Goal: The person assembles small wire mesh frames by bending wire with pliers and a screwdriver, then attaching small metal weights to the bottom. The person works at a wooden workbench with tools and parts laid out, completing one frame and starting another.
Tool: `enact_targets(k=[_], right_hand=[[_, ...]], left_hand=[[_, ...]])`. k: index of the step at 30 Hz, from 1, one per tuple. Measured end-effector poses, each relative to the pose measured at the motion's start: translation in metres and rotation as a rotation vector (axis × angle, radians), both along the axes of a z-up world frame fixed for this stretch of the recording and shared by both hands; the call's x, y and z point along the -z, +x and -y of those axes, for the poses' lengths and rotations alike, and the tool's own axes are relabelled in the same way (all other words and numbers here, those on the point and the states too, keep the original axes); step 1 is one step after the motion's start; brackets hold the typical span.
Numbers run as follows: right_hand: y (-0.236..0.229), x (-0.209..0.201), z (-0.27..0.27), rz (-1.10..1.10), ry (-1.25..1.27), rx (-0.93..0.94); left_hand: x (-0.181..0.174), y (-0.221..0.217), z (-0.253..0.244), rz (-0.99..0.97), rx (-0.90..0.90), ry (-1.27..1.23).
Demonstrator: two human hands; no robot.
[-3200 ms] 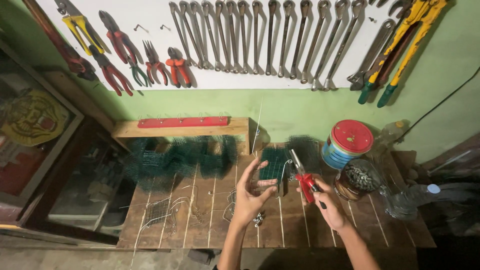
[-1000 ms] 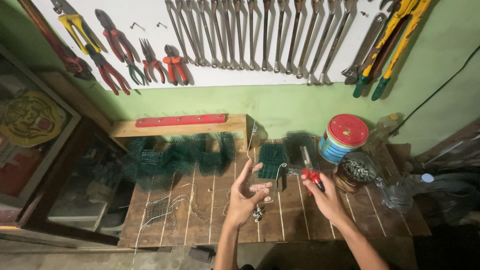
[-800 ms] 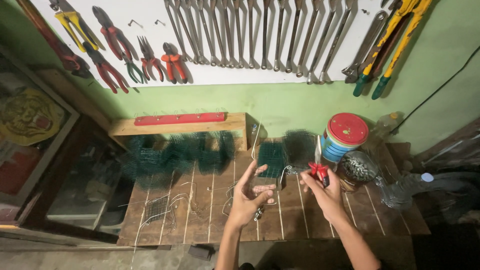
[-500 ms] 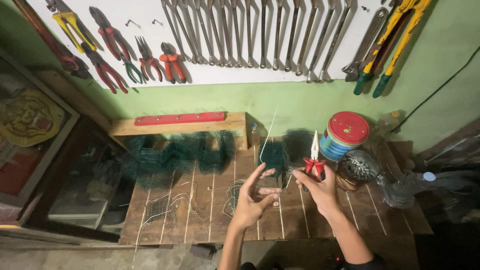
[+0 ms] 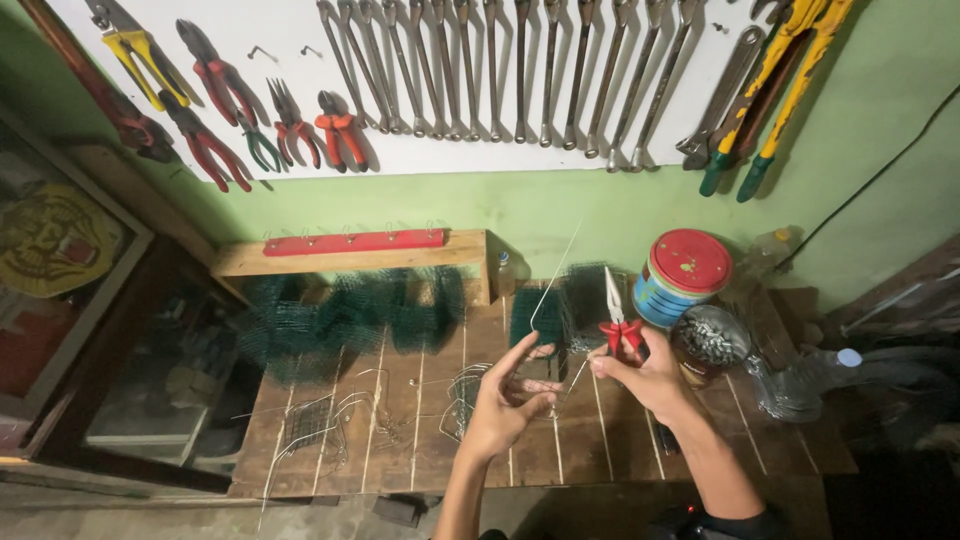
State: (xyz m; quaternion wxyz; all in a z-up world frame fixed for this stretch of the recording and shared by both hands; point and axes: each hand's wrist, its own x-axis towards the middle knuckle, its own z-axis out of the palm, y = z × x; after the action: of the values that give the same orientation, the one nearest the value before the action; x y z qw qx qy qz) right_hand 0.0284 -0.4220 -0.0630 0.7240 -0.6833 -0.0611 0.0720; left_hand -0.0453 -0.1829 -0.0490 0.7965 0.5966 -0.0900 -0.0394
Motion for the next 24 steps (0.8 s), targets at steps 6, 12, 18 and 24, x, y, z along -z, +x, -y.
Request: enact_targets(k=[6, 12, 18, 24], right_hand=[[0.003, 0.012, 0.005, 0.129, -0.212, 0.043], [-0.004, 0.006, -0.008, -0.019, 0.117, 0.082], [-0.014, 0.031, 0.006, 0.028, -0.135, -0.039], [-0.028, 0.044, 0.012, 0.080, -0.307, -0.084]], left_hand=[[0.007, 0.003, 0.008, 0.043, -0.010, 0.064], [-0.015, 0.001, 0.011, -0.016, -0.089, -0.020], [-0.015, 0.002, 0.001, 0.040, -0.160, -0.030], [-0.005, 0.004, 0.001, 0.101, -0.183, -0.048]])
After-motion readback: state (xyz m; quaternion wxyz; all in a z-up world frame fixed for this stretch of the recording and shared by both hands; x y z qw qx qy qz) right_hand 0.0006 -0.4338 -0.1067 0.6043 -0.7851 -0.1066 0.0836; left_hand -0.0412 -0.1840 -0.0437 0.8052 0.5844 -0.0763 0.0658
